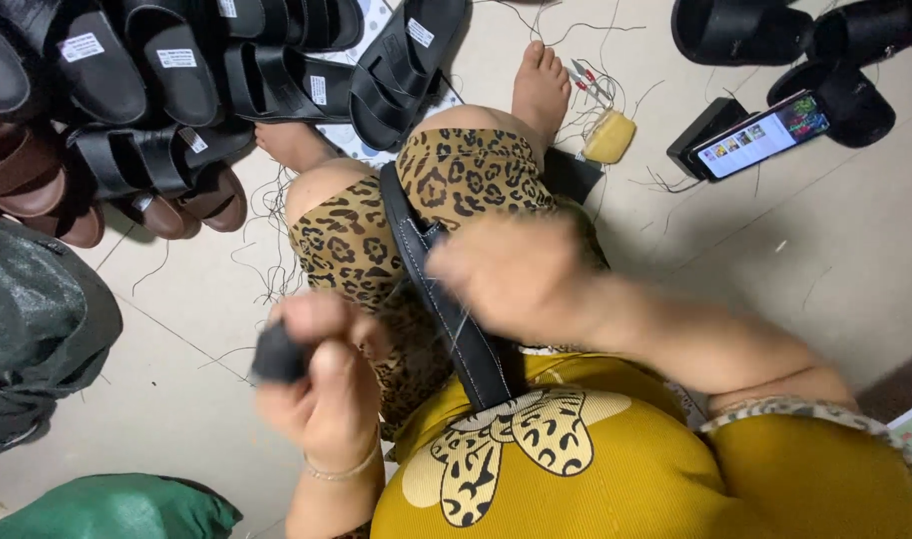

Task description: Hand-sewing a black strap for a sandal using a needle and thread while sitting on the floor.

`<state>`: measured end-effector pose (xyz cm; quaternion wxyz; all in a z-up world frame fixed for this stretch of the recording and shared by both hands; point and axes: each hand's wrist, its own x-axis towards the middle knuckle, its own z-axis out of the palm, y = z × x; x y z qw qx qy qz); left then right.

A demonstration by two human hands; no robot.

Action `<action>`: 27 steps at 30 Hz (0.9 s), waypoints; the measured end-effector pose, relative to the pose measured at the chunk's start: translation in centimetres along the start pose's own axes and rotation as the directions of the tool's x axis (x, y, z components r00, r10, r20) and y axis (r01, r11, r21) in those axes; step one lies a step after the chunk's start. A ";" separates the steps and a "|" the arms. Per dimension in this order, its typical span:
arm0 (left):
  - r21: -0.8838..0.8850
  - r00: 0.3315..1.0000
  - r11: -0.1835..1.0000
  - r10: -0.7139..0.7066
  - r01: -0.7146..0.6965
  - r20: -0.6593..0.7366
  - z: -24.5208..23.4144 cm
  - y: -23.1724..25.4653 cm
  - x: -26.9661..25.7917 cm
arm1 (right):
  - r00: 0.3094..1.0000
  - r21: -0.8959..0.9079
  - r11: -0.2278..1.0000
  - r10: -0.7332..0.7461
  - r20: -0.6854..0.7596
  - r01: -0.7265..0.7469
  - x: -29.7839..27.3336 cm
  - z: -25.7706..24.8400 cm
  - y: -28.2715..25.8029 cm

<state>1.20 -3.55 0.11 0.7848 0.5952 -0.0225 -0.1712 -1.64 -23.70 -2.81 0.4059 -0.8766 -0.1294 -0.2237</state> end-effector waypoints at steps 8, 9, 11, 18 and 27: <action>0.709 0.810 0.667 -0.535 0.230 0.240 -5.2 -1.2 -0.1 | 0.650 0.022 0.674 0.719 -0.248 -0.738 -14.7 -13.7 17.5; 0.565 0.745 0.783 -0.535 0.260 0.398 -5.5 -0.9 0.1 | 0.779 0.059 0.793 0.607 -0.156 -0.606 -14.3 -14.0 15.8; 0.277 0.777 0.909 -0.412 0.312 0.476 -6.2 -2.6 0.0 | 0.893 -0.140 0.886 0.420 -0.159 -0.442 -10.9 -9.8 11.3; 0.633 0.919 0.666 0.284 -0.395 0.274 -1.9 2.8 4.6 | 0.569 -0.117 0.836 0.461 0.681 -0.537 -4.0 -3.0 0.1; -0.289 0.990 0.949 0.097 -0.123 -0.103 -3.1 -1.3 14.2 | 0.889 0.883 0.136 0.167 0.427 -0.450 0.7 -0.8 -0.7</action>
